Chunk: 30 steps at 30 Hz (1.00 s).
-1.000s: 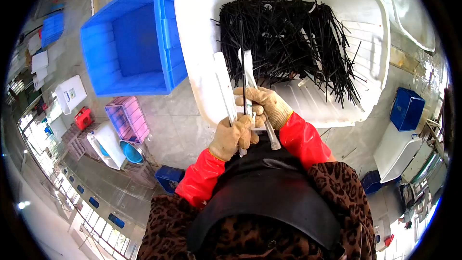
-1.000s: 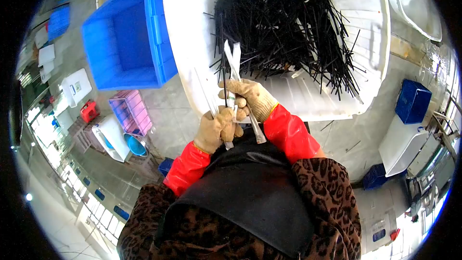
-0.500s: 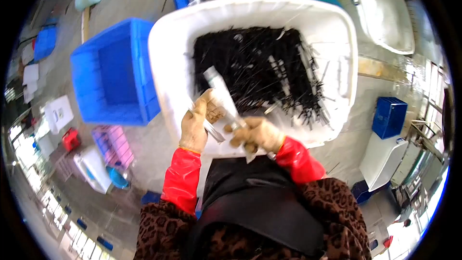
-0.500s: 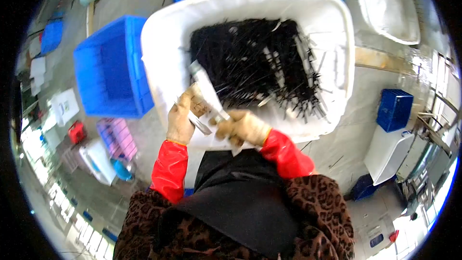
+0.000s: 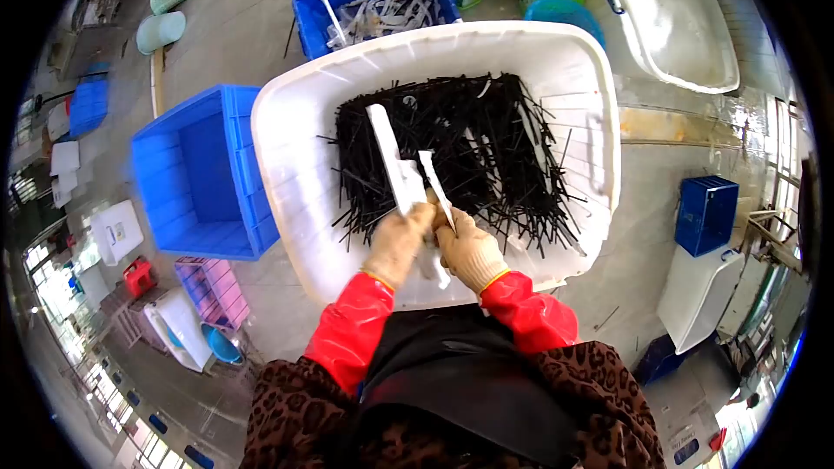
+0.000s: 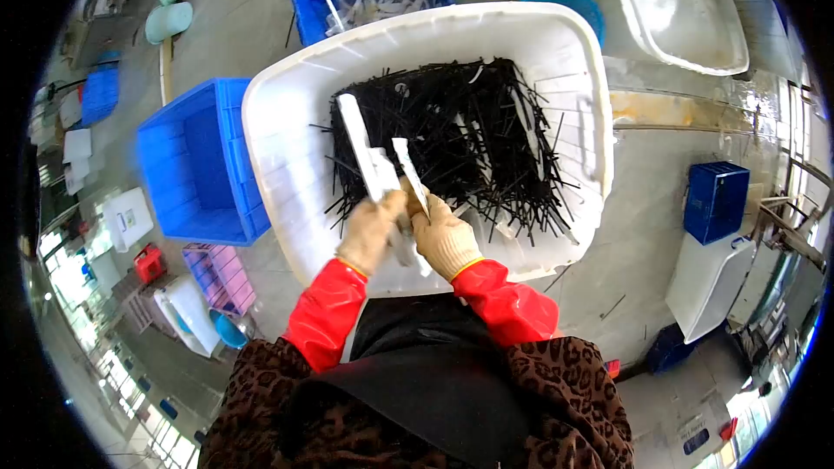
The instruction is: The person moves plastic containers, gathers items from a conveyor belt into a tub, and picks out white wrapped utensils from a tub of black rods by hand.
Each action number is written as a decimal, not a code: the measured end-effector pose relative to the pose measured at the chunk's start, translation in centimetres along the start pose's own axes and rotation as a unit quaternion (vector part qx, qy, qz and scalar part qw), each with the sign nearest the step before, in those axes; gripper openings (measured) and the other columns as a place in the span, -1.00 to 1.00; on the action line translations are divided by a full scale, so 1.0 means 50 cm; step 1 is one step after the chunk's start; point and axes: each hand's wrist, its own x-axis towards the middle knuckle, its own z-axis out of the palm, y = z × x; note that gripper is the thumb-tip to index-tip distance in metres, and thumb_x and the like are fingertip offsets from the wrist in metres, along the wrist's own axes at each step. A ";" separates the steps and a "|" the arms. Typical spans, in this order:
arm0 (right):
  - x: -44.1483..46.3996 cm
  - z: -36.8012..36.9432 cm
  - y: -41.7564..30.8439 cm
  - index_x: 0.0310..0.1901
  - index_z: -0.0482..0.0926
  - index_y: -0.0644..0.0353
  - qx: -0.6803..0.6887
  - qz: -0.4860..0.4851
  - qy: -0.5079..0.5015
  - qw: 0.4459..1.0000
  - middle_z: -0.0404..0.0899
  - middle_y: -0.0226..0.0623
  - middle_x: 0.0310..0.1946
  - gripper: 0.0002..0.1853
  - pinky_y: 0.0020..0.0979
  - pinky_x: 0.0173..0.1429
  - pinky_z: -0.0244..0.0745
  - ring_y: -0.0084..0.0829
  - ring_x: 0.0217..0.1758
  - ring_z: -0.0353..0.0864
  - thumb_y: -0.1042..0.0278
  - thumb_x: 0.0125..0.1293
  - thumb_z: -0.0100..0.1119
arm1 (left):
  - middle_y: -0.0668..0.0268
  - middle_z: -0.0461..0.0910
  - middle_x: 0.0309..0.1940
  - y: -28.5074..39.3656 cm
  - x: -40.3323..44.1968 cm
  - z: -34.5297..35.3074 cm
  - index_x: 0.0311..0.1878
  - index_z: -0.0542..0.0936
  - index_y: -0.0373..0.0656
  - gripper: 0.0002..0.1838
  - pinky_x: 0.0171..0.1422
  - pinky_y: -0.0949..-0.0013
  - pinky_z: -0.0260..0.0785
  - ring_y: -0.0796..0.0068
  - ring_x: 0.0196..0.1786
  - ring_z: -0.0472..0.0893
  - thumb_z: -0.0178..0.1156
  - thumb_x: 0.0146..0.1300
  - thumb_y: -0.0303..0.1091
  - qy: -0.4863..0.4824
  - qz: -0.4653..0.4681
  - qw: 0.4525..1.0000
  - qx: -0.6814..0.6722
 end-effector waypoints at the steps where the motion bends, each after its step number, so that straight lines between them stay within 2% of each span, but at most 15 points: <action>1: -0.008 -0.004 -0.018 -0.12 0.27 0.24 -0.143 0.028 -0.015 0.989 0.49 -0.19 -0.57 -0.66 -0.40 -0.56 0.39 -0.35 -0.61 0.50 0.24 0.08 -0.12 | 0.28 0.41 -0.27 -0.001 -0.009 0.014 -0.09 0.35 -0.30 -0.57 -0.03 0.47 0.21 0.48 -0.18 0.37 0.04 0.06 -0.16 -0.032 0.008 0.999 0.012; 3: -0.027 0.000 -0.044 -0.27 0.32 0.25 -0.307 -0.056 -0.039 0.949 0.49 -0.12 -0.56 -0.75 -0.25 -0.44 0.40 -0.15 -0.51 0.50 0.30 0.03 -0.07 | 0.31 0.40 -0.29 -0.037 0.014 0.024 -0.15 0.36 -0.32 -0.62 -0.07 0.50 0.23 0.52 -0.23 0.39 0.07 0.04 -0.24 -0.039 0.105 0.994 -0.005; 5: -0.030 -0.017 -0.059 -0.36 0.37 0.27 -0.253 0.022 -0.158 0.954 0.49 -0.27 -0.58 -0.79 -0.35 -0.51 0.43 -0.32 -0.51 0.53 0.32 0.00 -0.02 | 0.27 0.44 -0.39 -0.018 0.009 0.055 -0.22 0.39 -0.33 -0.72 -0.21 0.47 0.33 0.48 -0.36 0.45 0.07 0.02 -0.36 -0.041 0.037 0.984 -0.169; 9: -0.023 -0.039 -0.027 -0.31 0.40 0.15 -0.130 -0.088 -0.146 0.977 0.49 -0.19 -0.53 -0.80 -0.32 -0.34 0.41 -0.25 -0.44 0.51 0.27 0.08 -0.13 | 0.23 0.47 -0.60 -0.039 0.033 0.045 -0.34 0.45 -0.28 -0.80 -0.52 0.48 0.34 0.46 -0.60 0.45 0.12 -0.03 -0.39 0.057 -0.034 0.964 -0.257; 11: 0.004 -0.079 -0.007 -0.17 0.43 0.01 0.054 -0.070 -0.176 0.980 0.49 -0.25 -0.35 -0.74 -0.43 -0.25 0.40 -0.38 -0.39 0.49 0.24 0.08 -0.08 | 0.23 0.46 -0.61 -0.035 0.026 0.019 -0.27 0.46 -0.22 -0.75 -0.49 0.46 0.37 0.45 -0.62 0.45 0.12 -0.02 -0.30 0.153 -0.042 0.973 -0.169; 12: 0.023 -0.109 0.004 -0.21 0.47 0.02 0.053 0.096 -0.127 0.986 0.47 -0.28 -0.27 -0.76 -0.46 -0.13 0.36 -0.36 -0.23 0.48 0.26 0.05 -0.01 | 0.25 0.45 -0.62 -0.048 0.031 0.003 -0.26 0.46 -0.21 -0.74 -0.49 0.47 0.37 0.46 -0.63 0.45 0.11 -0.01 -0.28 0.149 -0.017 0.970 -0.190; 14: 0.068 -0.104 0.112 -0.26 0.50 0.05 0.007 0.036 0.114 0.993 0.50 -0.28 -0.32 -0.79 -0.50 -0.15 0.37 -0.41 -0.27 0.49 0.27 0.04 -0.02 | 0.31 0.41 -0.66 -0.063 0.033 -0.020 -0.27 0.48 -0.18 -0.74 -0.48 0.51 0.36 0.49 -0.63 0.44 0.11 -0.01 -0.25 0.130 0.025 0.967 -0.219; 15: 0.099 -0.120 0.136 -0.33 0.52 0.06 -0.010 0.044 0.134 0.990 0.50 -0.25 -0.34 -0.80 -0.42 -0.16 0.38 -0.28 -0.29 0.49 0.27 0.02 -0.05 | 0.31 0.41 -0.66 -0.067 0.031 -0.022 -0.27 0.48 -0.18 -0.74 -0.48 0.51 0.36 0.49 -0.63 0.44 0.11 -0.01 -0.25 0.136 0.022 0.966 -0.219; 19: 0.194 -0.122 0.187 -0.26 0.48 0.15 -0.105 0.165 -0.005 0.981 0.45 -0.16 -0.23 -0.68 -0.39 -0.04 0.30 -0.25 -0.14 0.42 0.17 -0.01 -0.09 | 0.30 0.42 -0.64 -0.083 0.028 -0.020 -0.25 0.47 -0.17 -0.73 -0.46 0.51 0.35 0.48 -0.62 0.44 0.10 -0.01 -0.24 0.155 -0.007 0.971 -0.180; 23: 0.264 -0.082 0.212 -0.20 0.42 0.27 -0.179 0.236 -0.030 0.955 0.37 -0.01 -0.14 -0.58 -0.36 -0.03 0.29 -0.16 -0.08 0.38 0.13 -0.04 -0.07 | 0.19 0.46 -0.55 -0.106 0.030 -0.004 -0.20 0.41 -0.27 -0.71 -0.37 0.44 0.37 0.40 -0.55 0.47 0.08 0.01 -0.31 0.174 -0.046 0.948 -0.264; 25: 0.303 -0.072 0.248 -0.27 0.41 0.37 -0.202 0.178 -0.203 0.941 0.39 0.02 -0.19 -0.57 -0.33 -0.15 0.36 -0.13 -0.17 0.43 0.12 -0.03 -0.07 | 0.14 0.46 -0.50 -0.143 0.066 -0.014 -0.19 0.38 -0.34 -0.69 -0.33 0.40 0.38 0.37 -0.49 0.48 0.06 0.02 -0.34 0.087 -0.004 0.947 -0.308; 26: 0.284 -0.093 0.219 -0.36 0.42 0.34 -0.381 -0.056 -0.249 0.889 0.43 0.02 -0.37 -0.66 -0.32 -0.30 0.39 -0.15 -0.35 0.47 0.18 -0.02 -0.05 | 0.11 0.46 -0.45 -0.142 0.088 -0.011 -0.19 0.36 -0.37 -0.69 -0.30 0.38 0.38 0.35 -0.47 0.48 0.05 0.03 -0.35 0.085 -0.033 0.943 -0.319; 27: 0.281 -0.085 0.225 -0.36 0.42 0.34 -0.381 -0.057 -0.257 0.887 0.43 0.02 -0.37 -0.66 -0.32 -0.30 0.39 -0.15 -0.35 0.47 0.18 -0.02 -0.05 | 0.15 0.42 -0.44 -0.142 0.094 0.000 -0.15 0.33 -0.37 -0.66 -0.21 0.33 0.37 0.30 -0.37 0.46 0.03 0.04 -0.36 0.101 -0.062 0.953 -0.281; 29: 0.274 -0.067 0.249 -0.39 0.42 0.24 -0.094 0.112 -0.257 0.955 0.39 0.00 -0.50 -0.80 -0.32 -0.37 0.37 -0.18 -0.50 0.44 0.31 -0.05 -0.02 | 0.10 0.43 -0.42 -0.171 0.133 0.010 -0.14 0.34 -0.37 -0.64 -0.19 0.28 0.38 0.24 -0.39 0.47 0.06 0.02 -0.34 0.084 -0.115 0.929 -0.341; 30: 0.261 -0.059 0.269 -0.35 0.41 0.09 -0.065 0.044 -0.258 0.963 0.38 -0.09 -0.62 -0.78 -0.36 -0.38 0.34 -0.21 -0.56 0.42 0.41 -0.14 0.01 | 0.07 0.43 -0.40 -0.180 0.149 0.029 -0.16 0.35 -0.38 -0.65 -0.24 0.29 0.39 0.25 -0.40 0.47 0.05 0.01 -0.35 0.118 -0.148 0.928 -0.320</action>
